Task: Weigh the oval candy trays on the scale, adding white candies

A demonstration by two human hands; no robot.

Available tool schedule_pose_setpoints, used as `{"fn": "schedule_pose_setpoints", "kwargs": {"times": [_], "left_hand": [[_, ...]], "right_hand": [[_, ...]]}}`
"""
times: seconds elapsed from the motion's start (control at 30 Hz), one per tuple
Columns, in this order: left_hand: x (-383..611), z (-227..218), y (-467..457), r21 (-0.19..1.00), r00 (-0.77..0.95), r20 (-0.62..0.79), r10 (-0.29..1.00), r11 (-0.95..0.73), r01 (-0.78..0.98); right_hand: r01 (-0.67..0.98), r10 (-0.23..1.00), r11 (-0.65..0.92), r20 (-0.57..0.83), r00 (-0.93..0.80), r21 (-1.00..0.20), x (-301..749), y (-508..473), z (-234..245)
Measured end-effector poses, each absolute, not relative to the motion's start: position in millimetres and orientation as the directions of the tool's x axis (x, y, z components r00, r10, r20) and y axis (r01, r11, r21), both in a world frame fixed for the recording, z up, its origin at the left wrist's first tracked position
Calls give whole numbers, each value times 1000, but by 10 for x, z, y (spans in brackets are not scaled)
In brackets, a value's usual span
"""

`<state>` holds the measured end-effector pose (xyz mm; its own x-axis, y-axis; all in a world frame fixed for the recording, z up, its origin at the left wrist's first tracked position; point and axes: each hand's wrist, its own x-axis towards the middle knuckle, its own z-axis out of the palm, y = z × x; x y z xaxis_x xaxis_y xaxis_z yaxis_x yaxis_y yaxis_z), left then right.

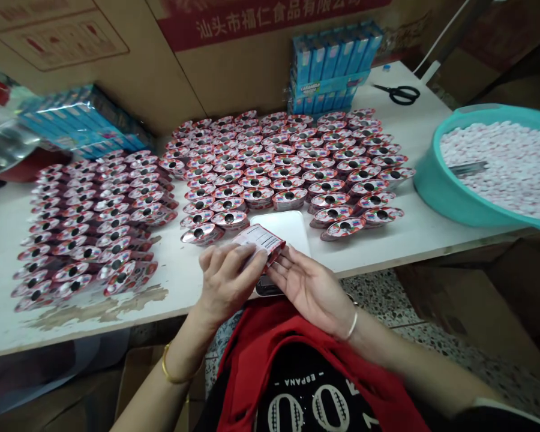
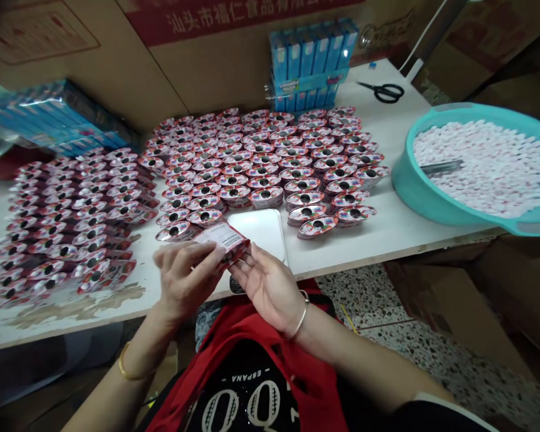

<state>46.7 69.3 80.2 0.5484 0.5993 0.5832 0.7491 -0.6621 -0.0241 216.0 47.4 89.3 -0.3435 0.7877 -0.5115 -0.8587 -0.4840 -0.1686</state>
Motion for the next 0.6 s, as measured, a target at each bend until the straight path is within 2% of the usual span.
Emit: {"fn": "schedule_pose_setpoints", "kwargs": {"times": [0.07, 0.2, 0.37, 0.5, 0.6], "left_hand": [[436, 797, 684, -7, 536, 596, 598, -663, 748], [400, 658, 701, 49, 542, 528, 654, -660, 749], [395, 533, 682, 183, 459, 508, 729, -612, 769], [310, 509, 675, 320, 384, 477, 791, -563, 762], [119, 435, 710, 389, 286, 470, 835, -487, 782]], "right_hand": [[-852, 785, -497, -504, -361, -165, 2157, 474, 909], [-848, 719, -515, -601, -347, -126, 2130, 516, 819], [-831, 731, -535, -577, -364, -154, 2121, 512, 721], [-786, 774, -536, -552, -311, -310, 2147, 477, 654], [-662, 834, -509, -506, -221, -551, 2245, 492, 569]]}}
